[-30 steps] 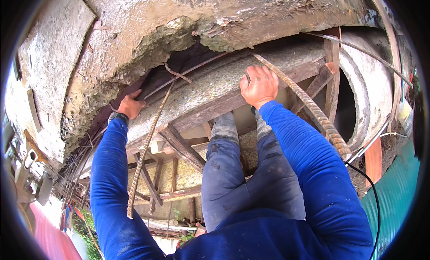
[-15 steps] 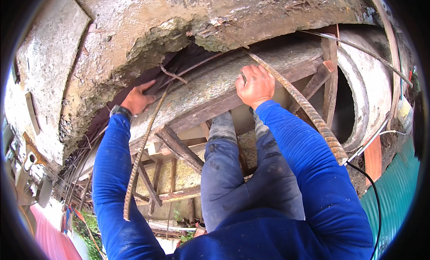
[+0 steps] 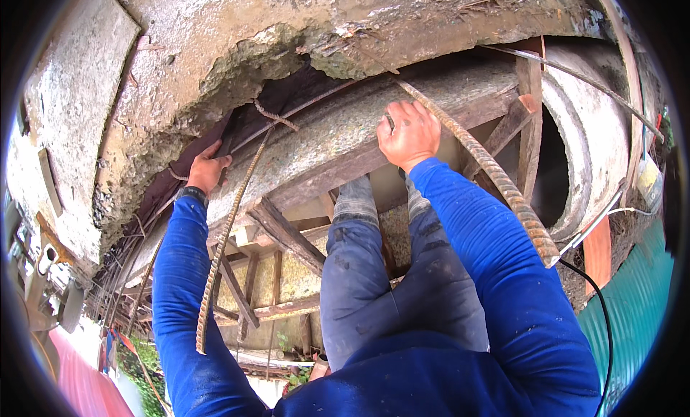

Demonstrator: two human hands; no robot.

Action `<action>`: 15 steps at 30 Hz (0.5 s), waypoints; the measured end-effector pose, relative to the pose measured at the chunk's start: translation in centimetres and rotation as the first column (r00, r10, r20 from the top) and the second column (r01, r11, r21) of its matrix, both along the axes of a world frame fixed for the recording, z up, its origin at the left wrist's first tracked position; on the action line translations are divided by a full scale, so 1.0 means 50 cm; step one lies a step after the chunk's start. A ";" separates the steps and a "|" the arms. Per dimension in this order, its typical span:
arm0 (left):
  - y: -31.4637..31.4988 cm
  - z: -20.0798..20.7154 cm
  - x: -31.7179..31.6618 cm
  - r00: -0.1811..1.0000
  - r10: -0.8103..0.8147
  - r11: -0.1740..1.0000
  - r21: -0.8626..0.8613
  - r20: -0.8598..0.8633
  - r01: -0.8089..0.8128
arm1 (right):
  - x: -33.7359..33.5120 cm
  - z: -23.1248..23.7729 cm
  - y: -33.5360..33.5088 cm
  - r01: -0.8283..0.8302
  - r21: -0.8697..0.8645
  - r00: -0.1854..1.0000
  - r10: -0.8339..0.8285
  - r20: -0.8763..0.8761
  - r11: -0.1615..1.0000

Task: The person places steel rebar rods into a concrete formwork trench, adjusting their positions by hand to align them with existing reinforcement. The worker repeatedly reaches into the form, shifts the rods, and checks their placement along the length of the trench.

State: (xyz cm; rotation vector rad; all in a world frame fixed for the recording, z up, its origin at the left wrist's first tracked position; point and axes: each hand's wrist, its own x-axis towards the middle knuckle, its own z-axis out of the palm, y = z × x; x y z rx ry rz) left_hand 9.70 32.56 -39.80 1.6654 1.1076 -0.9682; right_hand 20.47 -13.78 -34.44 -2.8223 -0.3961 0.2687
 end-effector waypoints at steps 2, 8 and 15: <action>-0.015 0.013 -0.006 0.999 0.031 0.998 0.045 0.015 -0.032 | 0.000 -0.005 -0.002 0.003 0.020 1.000 -0.003 0.009 1.000; -0.056 0.099 0.045 0.969 -0.243 0.969 -0.045 0.040 0.244 | -0.001 -0.006 -0.007 -0.001 0.019 1.000 0.000 0.019 1.000; -0.140 0.080 0.210 0.692 -0.719 0.685 -0.103 0.059 0.721 | -0.006 -0.008 -0.011 0.012 -0.053 1.000 -0.013 -0.014 0.999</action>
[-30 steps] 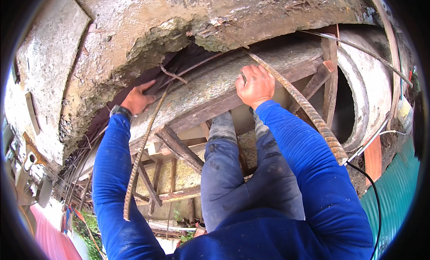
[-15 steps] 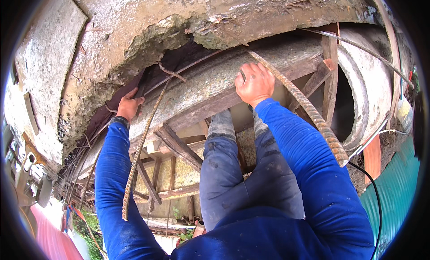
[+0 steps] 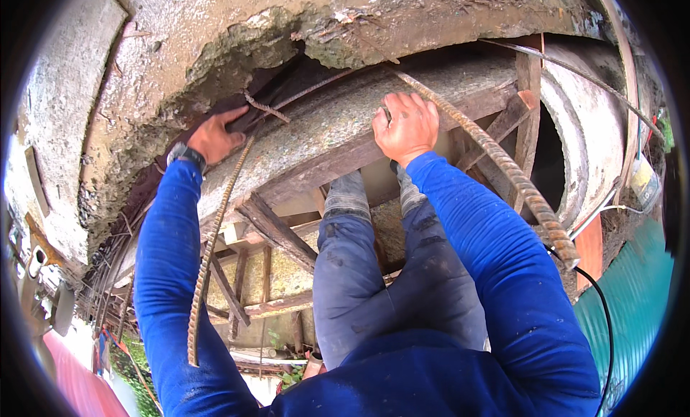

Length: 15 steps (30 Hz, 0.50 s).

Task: The person places steel rebar rods into a concrete formwork trench, adjusting their positions by hand to align them with existing reinforcement. The worker repeatedly reaches into the form, shifts the rods, and checks their placement along the length of the trench.

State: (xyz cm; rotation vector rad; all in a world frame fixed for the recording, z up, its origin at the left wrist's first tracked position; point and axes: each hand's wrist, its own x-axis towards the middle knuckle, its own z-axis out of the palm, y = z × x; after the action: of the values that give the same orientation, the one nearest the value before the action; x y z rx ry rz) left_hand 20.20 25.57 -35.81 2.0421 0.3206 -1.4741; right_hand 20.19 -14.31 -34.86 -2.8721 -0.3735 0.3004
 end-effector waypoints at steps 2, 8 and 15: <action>0.016 -0.060 -0.006 0.997 -0.044 0.998 -0.048 0.062 0.047 | -0.001 -0.008 0.008 -0.001 0.068 0.999 -0.002 0.034 0.998; -0.020 -0.111 0.014 1.000 0.002 0.996 -0.092 0.013 -0.001 | 0.002 -0.007 0.008 -0.025 0.041 0.995 0.021 0.100 0.999; 0.002 -0.113 -0.047 0.905 0.408 0.912 0.003 -0.118 -0.411 | -0.009 0.000 0.009 -0.031 0.022 0.992 0.028 0.121 0.999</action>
State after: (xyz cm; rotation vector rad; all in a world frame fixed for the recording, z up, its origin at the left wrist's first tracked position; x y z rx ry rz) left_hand 17.86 25.66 -41.45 1.7364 0.7318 -1.3233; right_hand 19.74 -13.86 -34.84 -2.8710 -0.4389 0.1262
